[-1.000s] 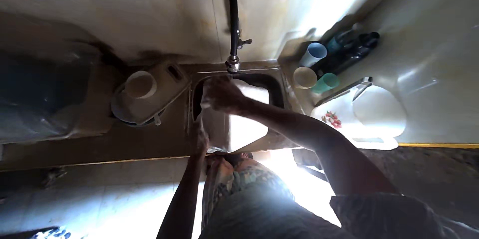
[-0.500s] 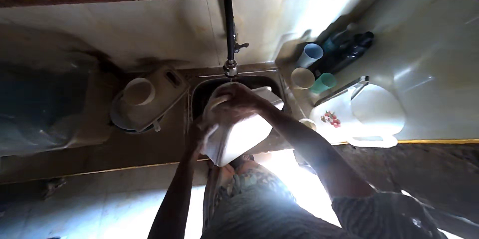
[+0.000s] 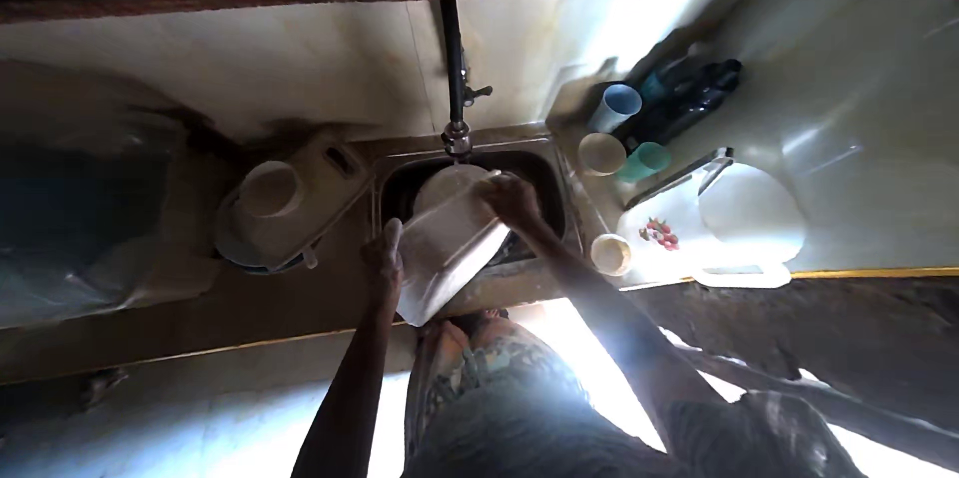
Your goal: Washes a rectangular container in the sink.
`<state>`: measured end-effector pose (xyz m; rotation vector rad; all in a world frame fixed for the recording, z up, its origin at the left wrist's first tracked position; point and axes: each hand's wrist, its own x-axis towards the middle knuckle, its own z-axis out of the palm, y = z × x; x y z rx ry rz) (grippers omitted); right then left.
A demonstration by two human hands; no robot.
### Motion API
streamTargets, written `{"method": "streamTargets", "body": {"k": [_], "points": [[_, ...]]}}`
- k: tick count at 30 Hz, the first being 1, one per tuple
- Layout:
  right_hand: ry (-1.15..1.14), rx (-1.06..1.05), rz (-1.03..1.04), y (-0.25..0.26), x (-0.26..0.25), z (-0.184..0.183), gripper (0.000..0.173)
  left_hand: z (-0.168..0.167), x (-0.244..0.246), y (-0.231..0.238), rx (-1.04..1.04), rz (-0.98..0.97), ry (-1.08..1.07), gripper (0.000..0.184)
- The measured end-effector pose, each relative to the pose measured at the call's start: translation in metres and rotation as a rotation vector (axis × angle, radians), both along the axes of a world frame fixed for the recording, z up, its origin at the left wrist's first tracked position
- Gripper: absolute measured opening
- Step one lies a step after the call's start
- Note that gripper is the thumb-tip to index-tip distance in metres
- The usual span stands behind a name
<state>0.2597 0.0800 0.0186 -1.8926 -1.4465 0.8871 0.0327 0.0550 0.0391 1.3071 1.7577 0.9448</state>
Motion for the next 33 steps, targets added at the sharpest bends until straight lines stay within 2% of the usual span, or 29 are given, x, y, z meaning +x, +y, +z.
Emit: {"method": "streamTargets", "body": {"k": [3, 4, 6, 10, 12, 14, 15, 17, 20, 22, 24, 26, 28, 31, 33], "points": [[0.124, 0.267, 0.192, -0.032, -0.059, 0.024, 0.027, -0.012, 0.003, 0.008, -0.031, 0.012, -0.036, 0.041], [0.121, 0.356, 0.273, -0.033, -0.066, 0.027, 0.027, -0.014, 0.003, 0.01, -0.014, 0.024, -0.095, 0.037], [0.114, 0.36, 0.302, -0.022, -0.058, 0.02, 0.028, -0.013, 0.001, 0.007, -0.003, 0.071, -0.249, 0.031], [-0.032, 0.078, 0.111, 0.016, -0.005, -0.017, 0.033, -0.027, -0.017, 0.005, 0.075, 0.122, -0.446, 0.025], [-0.156, -0.095, 0.003, 0.033, 0.021, -0.027, 0.036, -0.029, -0.025, 0.001, 0.042, 0.129, -0.437, 0.026], [-0.155, -0.185, -0.073, 0.041, 0.023, -0.025, 0.034, -0.027, -0.029, 0.003, 0.019, 0.142, -0.4, 0.028], [-0.173, -0.186, -0.049, 0.039, 0.013, -0.018, 0.033, -0.025, -0.029, 0.006, 0.013, 0.137, -0.365, 0.029], [-0.24, -0.122, 0.136, 0.025, -0.02, -0.004, 0.034, -0.024, -0.027, 0.012, -0.005, 0.119, -0.275, 0.035], [-0.067, 0.191, 0.283, 0.002, -0.055, 0.003, 0.03, -0.022, -0.027, 0.011, -0.007, 0.055, -0.257, 0.036], [-0.035, 0.081, 0.257, 0.011, -0.046, 0.002, 0.035, -0.023, -0.031, 0.006, 0.009, 0.04, -0.28, 0.035], [-0.138, -0.1, 0.174, 0.031, -0.018, -0.006, 0.037, -0.027, -0.032, 0.007, 0.03, 0.071, -0.288, 0.033], [-0.221, -0.157, 0.041, 0.047, 0.012, -0.028, 0.033, -0.027, -0.033, 0.006, 0.026, 0.087, -0.283, 0.033], [-0.073, -0.197, -0.03, 0.054, 0.036, -0.04, 0.037, -0.031, -0.036, 0.007, 0.014, 0.103, -0.338, 0.03], [0.503, -0.227, -0.138, 0.046, 0.05, -0.077, 0.042, -0.038, -0.041, 0.008, -0.007, 0.121, -0.492, 0.027], [0.716, -0.201, -0.168, 0.035, 0.047, -0.089, 0.045, -0.039, -0.043, 0.006, 0.005, 0.1, -0.52, 0.026]]}}
